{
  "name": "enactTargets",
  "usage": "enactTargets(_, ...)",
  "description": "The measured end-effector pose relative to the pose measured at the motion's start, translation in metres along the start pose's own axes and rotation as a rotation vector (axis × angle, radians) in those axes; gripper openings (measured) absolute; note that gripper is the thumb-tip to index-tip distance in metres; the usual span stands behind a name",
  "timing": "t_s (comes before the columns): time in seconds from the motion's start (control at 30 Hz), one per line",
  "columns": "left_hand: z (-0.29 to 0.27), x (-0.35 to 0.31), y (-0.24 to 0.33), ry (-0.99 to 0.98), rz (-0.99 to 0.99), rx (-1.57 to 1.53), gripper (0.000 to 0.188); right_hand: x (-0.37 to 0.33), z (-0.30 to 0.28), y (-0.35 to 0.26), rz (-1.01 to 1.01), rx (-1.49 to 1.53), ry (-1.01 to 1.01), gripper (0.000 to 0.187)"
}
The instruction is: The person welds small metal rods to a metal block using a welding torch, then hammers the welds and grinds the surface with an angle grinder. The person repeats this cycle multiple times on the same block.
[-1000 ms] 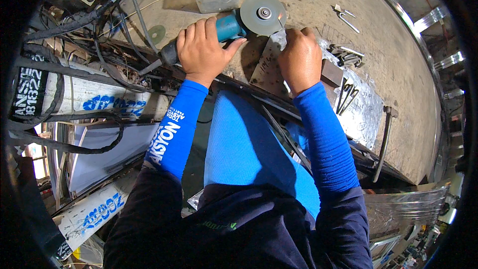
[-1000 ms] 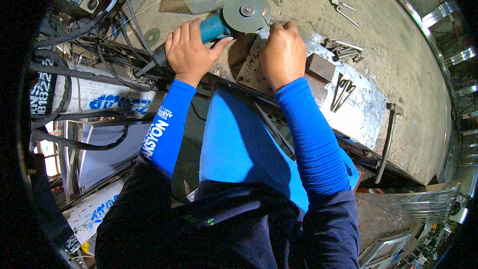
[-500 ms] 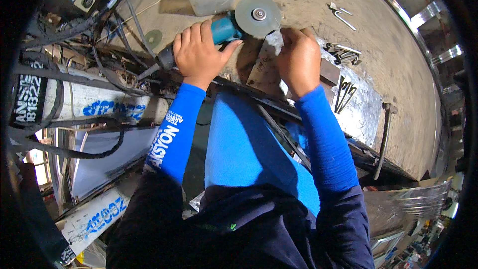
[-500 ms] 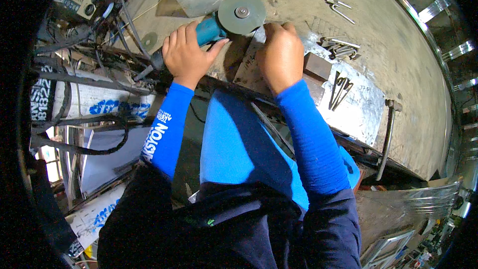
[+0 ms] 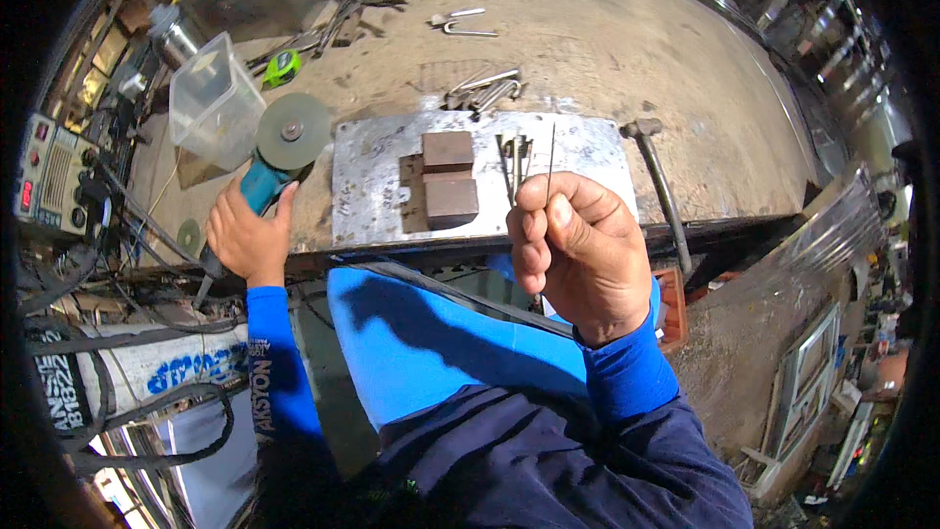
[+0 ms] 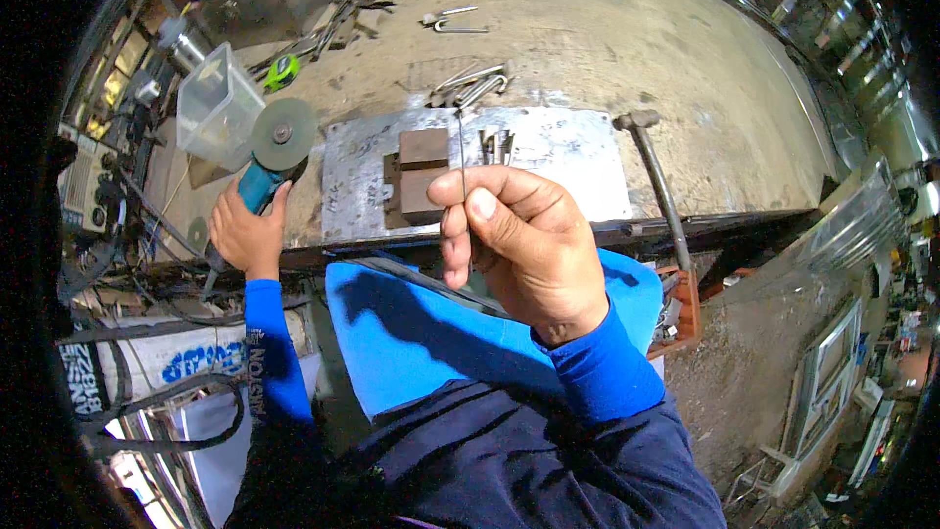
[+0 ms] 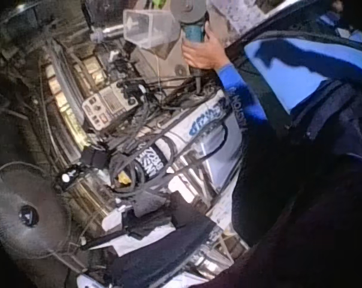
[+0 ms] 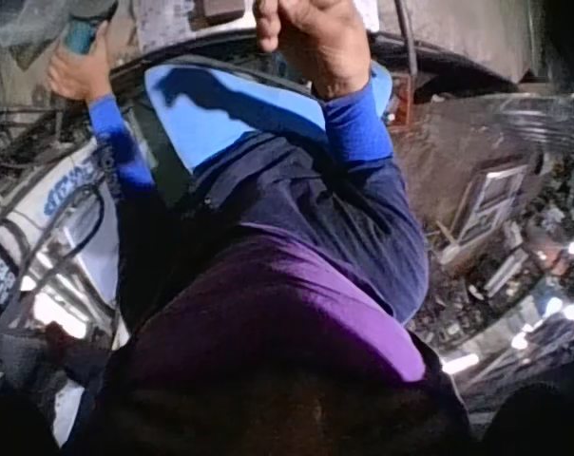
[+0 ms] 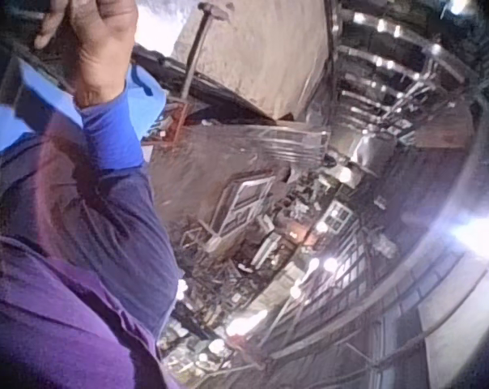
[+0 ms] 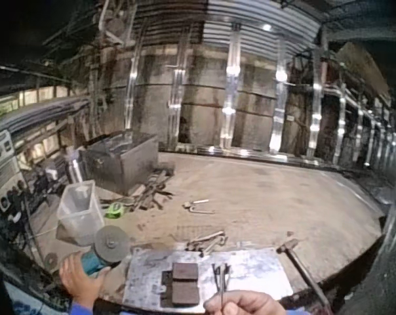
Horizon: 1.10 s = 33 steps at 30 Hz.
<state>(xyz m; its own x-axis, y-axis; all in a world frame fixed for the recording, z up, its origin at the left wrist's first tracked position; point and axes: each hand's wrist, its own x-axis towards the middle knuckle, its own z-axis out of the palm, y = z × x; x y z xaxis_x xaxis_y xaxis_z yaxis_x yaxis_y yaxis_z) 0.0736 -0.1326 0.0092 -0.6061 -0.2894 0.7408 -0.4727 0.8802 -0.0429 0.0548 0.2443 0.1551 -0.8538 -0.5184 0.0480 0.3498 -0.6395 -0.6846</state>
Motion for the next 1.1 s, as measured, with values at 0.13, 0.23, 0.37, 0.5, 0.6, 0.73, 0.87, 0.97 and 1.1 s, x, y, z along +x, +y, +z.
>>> enactTargets(0.13,0.001,0.001,-0.001,-0.001,0.029,0.01,0.079,-0.019,-0.008,-0.013,-0.054,0.069,-0.089,0.028)
enactTargets(0.23,0.0,0.001,-0.006,-0.008,0.071,0.003,0.077,-0.03,-0.013,-0.019,-0.058,0.116,-0.084,0.029)
enactTargets(0.37,0.004,0.0,-0.017,-0.075,0.104,0.04,0.075,-0.041,-0.029,-0.024,-0.036,0.084,-0.09,0.028)
enactTargets(0.5,0.009,0.013,-0.022,-0.177,0.13,-0.017,0.076,-0.065,-0.049,-0.012,0.102,-0.236,0.133,0.026)
enactTargets(0.6,0.016,0.012,-0.043,-0.19,0.137,-0.005,0.076,-0.091,-0.076,0.023,0.228,-0.366,0.196,0.026)
enactTargets(0.73,0.0,0.022,-0.03,-0.226,0.126,-0.048,0.073,-0.138,-0.108,0.062,0.366,-0.361,0.365,0.022)
enactTargets(0.87,-0.005,0.02,-0.029,-0.227,0.15,-0.185,0.071,-0.157,-0.119,0.075,0.398,-0.29,0.369,0.017)
enactTargets(0.97,-0.023,0.018,-0.03,-0.352,0.13,-0.254,0.069,-0.157,-0.118,0.073,0.409,-0.354,0.339,0.017)
enactTargets(1.1,-0.019,0.015,-0.033,-0.298,0.146,-0.213,0.07,-0.146,-0.12,0.073,0.389,-0.366,0.293,0.016)
